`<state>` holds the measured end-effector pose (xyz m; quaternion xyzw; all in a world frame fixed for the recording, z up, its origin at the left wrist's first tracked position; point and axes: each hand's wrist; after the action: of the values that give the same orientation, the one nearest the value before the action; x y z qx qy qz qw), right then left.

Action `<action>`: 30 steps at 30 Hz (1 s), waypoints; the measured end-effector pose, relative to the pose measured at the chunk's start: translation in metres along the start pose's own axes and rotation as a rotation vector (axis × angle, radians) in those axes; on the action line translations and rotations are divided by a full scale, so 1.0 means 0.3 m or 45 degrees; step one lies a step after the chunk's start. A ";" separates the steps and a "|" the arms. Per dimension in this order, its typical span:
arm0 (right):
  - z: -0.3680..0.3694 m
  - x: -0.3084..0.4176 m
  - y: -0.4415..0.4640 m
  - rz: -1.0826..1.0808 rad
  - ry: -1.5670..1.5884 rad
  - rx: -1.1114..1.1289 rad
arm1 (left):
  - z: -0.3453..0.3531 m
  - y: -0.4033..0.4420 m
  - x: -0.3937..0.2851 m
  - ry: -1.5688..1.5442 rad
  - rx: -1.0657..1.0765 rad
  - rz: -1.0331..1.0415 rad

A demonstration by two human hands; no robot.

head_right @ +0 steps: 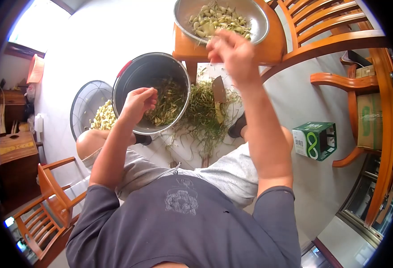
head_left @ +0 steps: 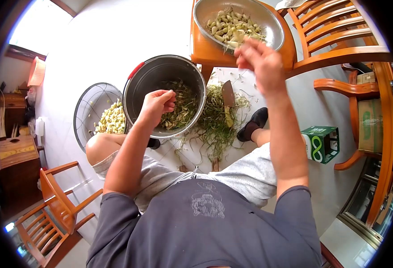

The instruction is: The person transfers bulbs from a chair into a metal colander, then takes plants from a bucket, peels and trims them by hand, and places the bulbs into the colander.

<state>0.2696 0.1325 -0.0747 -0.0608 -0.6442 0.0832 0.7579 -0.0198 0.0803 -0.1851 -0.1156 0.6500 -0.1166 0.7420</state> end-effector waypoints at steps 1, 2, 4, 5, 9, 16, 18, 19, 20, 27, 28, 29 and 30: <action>-0.012 0.004 0.037 -0.100 -0.168 -0.147 | -0.035 0.023 0.041 0.147 0.011 -0.048; -0.023 0.006 0.070 -0.202 -0.339 -0.291 | -0.071 0.046 0.090 0.302 0.055 -0.091; -0.029 0.005 0.087 -0.286 -0.500 -0.372 | -0.144 0.098 0.196 0.605 0.138 -0.177; -0.026 0.000 0.063 -0.264 -0.490 -0.312 | -0.170 0.117 0.246 0.786 0.163 -0.232; -0.002 -0.055 -0.073 -0.008 -0.631 -0.047 | -0.248 0.218 0.482 1.293 0.280 -0.562; 0.024 -0.158 -0.119 0.083 -0.898 0.208 | -0.230 0.312 0.655 1.468 0.466 -0.772; 0.016 -0.170 -0.112 0.094 -0.948 0.216 | -0.235 0.333 0.729 1.531 0.410 -0.803; 0.012 -0.172 -0.107 0.093 -0.970 0.218 | -0.244 0.339 0.763 1.500 0.347 -0.802; 0.015 -0.164 -0.105 0.077 -0.993 0.233 | -0.252 0.337 0.782 1.471 0.285 -0.797; 0.024 -0.142 -0.121 -0.036 -1.105 0.261 | -0.248 0.313 0.694 1.207 0.131 -0.910; 0.020 -0.143 -0.122 -0.056 -1.117 0.258 | -0.254 0.313 0.641 1.019 0.106 -0.995; 0.017 -0.142 -0.124 -0.052 -1.121 0.267 | -0.279 0.312 0.640 0.867 0.057 -1.025; 0.016 -0.143 -0.125 -0.049 -1.120 0.279 | -0.281 0.291 0.586 0.717 0.003 -1.052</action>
<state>0.2599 0.0869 -0.1078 0.0730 -0.8934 0.1545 0.4155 -0.0788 0.1044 -0.3890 -0.3265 0.7249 -0.4282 0.4297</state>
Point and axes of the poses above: each hand's wrist, its own y-axis towards the middle knuckle, its own z-axis out of the palm, x = y × z, and after that the axes turned 13 degrees about z, right-handed
